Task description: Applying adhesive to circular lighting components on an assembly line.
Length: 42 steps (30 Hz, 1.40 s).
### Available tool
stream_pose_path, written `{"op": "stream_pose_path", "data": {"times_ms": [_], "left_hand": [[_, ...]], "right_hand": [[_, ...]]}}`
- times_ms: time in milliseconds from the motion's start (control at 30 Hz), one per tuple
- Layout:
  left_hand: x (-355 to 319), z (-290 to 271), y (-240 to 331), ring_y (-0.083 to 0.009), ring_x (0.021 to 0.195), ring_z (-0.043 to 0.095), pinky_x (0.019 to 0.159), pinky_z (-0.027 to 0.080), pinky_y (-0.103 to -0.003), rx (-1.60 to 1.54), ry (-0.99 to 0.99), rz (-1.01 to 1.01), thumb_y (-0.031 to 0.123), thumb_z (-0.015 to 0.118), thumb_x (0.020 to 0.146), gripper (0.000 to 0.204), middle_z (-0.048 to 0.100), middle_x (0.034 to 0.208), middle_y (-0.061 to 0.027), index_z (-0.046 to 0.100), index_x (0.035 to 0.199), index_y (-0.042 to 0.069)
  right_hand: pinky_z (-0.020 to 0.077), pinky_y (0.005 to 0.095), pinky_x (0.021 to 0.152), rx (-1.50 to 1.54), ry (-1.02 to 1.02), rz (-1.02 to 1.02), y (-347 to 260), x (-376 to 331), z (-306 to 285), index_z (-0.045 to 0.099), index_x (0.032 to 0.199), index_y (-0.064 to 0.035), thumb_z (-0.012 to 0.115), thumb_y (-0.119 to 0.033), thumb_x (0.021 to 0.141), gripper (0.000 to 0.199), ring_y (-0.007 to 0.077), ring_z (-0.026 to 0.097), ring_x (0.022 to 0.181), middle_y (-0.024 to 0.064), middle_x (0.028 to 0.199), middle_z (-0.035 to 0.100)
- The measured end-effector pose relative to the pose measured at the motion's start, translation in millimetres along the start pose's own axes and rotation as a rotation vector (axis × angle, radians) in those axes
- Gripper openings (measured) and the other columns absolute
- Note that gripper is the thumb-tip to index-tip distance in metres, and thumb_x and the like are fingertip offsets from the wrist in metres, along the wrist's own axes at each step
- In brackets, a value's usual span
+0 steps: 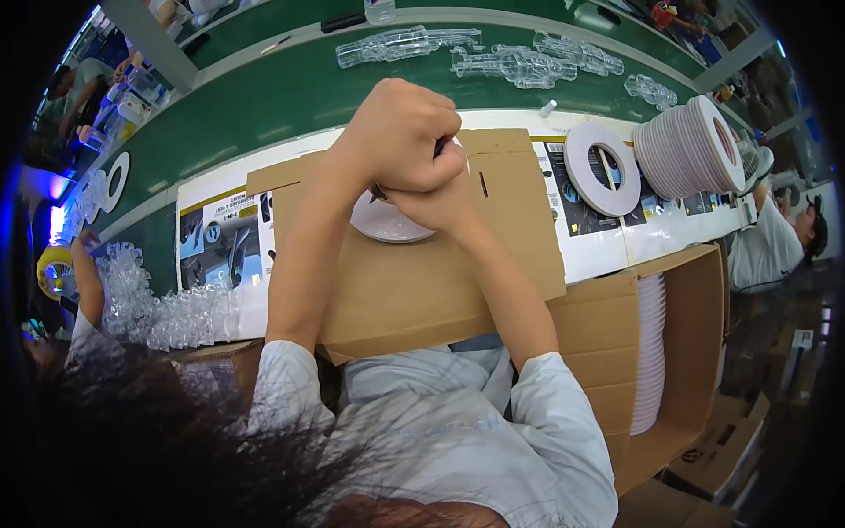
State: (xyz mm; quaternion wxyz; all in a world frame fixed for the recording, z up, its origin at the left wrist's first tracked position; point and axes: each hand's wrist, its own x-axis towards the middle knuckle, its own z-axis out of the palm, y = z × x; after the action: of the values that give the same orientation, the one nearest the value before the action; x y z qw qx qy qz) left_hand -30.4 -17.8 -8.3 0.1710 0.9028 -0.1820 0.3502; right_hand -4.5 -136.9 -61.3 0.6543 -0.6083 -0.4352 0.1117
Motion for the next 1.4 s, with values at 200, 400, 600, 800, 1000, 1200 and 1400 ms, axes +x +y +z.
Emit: {"op": "stream_pose_path", "data": {"times_ms": [200, 400, 600, 800, 1000, 1200, 1400], "left_hand": [[-2.7, -2.6, -2.5, -0.0283, 0.045, 0.047, 0.043, 0.037, -0.037, 0.028, -0.050, -0.021, 0.019, 0.057, 0.057, 0.018, 0.050, 0.051, -0.0081, 0.052, 0.049, 0.004], [4.4, -2.2, 7.9, -0.0280, 0.047, 0.050, 0.043, 0.038, -0.038, 0.019, -0.040, -0.022, 0.019, 0.058, 0.059, 0.017, 0.052, 0.053, -0.0075, 0.054, 0.051, 0.005], [11.6, 5.7, 28.7, -0.0256, 0.047, 0.051, 0.042, 0.038, -0.037, 0.022, 0.024, 0.018, 0.019, 0.059, 0.060, 0.016, 0.050, 0.052, -0.0058, 0.052, 0.050, 0.008], [12.4, 16.1, 27.4, -0.0251, 0.046, 0.047, 0.039, 0.035, -0.036, -0.001, 0.053, 0.031, 0.016, 0.059, 0.058, 0.018, 0.046, 0.049, -0.0061, 0.047, 0.048, 0.007], [9.5, 18.7, 24.7, -0.0255, 0.044, 0.046, 0.039, 0.034, -0.036, 0.002, 0.060, 0.039, 0.015, 0.059, 0.057, 0.019, 0.045, 0.048, -0.0064, 0.046, 0.047, 0.006], [10.0, 18.6, 22.7, -0.0264, 0.044, 0.046, 0.040, 0.035, -0.036, 0.004, 0.045, 0.041, 0.016, 0.059, 0.058, 0.019, 0.046, 0.048, -0.0067, 0.047, 0.047, 0.006], [8.8, 14.8, 23.2, -0.0255, 0.048, 0.048, 0.043, 0.038, -0.036, 0.011, 0.022, 0.000, 0.018, 0.059, 0.059, 0.017, 0.047, 0.051, -0.0060, 0.051, 0.050, 0.006]], "right_hand": [[0.0531, 0.0295, 0.065, 0.031, -0.006, -0.023, -1.0, 0.9, 4.3, 0.066, 0.084, -0.0015, 0.075, -0.003, 0.068, 0.018, 0.0152, 0.067, 0.080, 0.0055, 0.085, 0.069], [0.0536, 0.0322, 0.069, -0.070, 0.032, -0.044, -5.1, -4.0, -0.8, 0.064, 0.092, -0.0026, 0.079, -0.006, 0.065, 0.032, 0.0170, 0.067, 0.086, 0.0064, 0.090, 0.069], [0.0532, 0.0341, 0.070, -0.151, 0.072, -0.011, -5.8, -18.1, -18.1, 0.062, 0.099, -0.0039, 0.082, -0.008, 0.064, 0.040, 0.0181, 0.066, 0.089, 0.0061, 0.095, 0.068], [0.0528, 0.0338, 0.070, -0.145, 0.071, -0.046, 0.3, -20.8, -24.2, 0.062, 0.098, -0.0042, 0.079, -0.007, 0.066, 0.036, 0.0184, 0.065, 0.088, 0.0062, 0.096, 0.067], [0.0533, 0.0339, 0.071, -0.071, 0.110, -0.029, 1.5, -20.7, -18.2, 0.063, 0.097, -0.0038, 0.078, -0.007, 0.068, 0.033, 0.0181, 0.065, 0.089, 0.0063, 0.096, 0.067], [0.0536, 0.0341, 0.069, -0.097, 0.083, -0.024, 2.1, -20.8, -21.3, 0.063, 0.096, -0.0031, 0.079, -0.008, 0.068, 0.033, 0.0179, 0.066, 0.086, 0.0066, 0.092, 0.068], [0.0524, 0.0340, 0.066, -0.129, 0.102, -0.007, 6.9, -18.5, -22.8, 0.061, 0.095, -0.0016, 0.082, -0.013, 0.064, 0.039, 0.0180, 0.066, 0.082, 0.0069, 0.089, 0.067]]}}
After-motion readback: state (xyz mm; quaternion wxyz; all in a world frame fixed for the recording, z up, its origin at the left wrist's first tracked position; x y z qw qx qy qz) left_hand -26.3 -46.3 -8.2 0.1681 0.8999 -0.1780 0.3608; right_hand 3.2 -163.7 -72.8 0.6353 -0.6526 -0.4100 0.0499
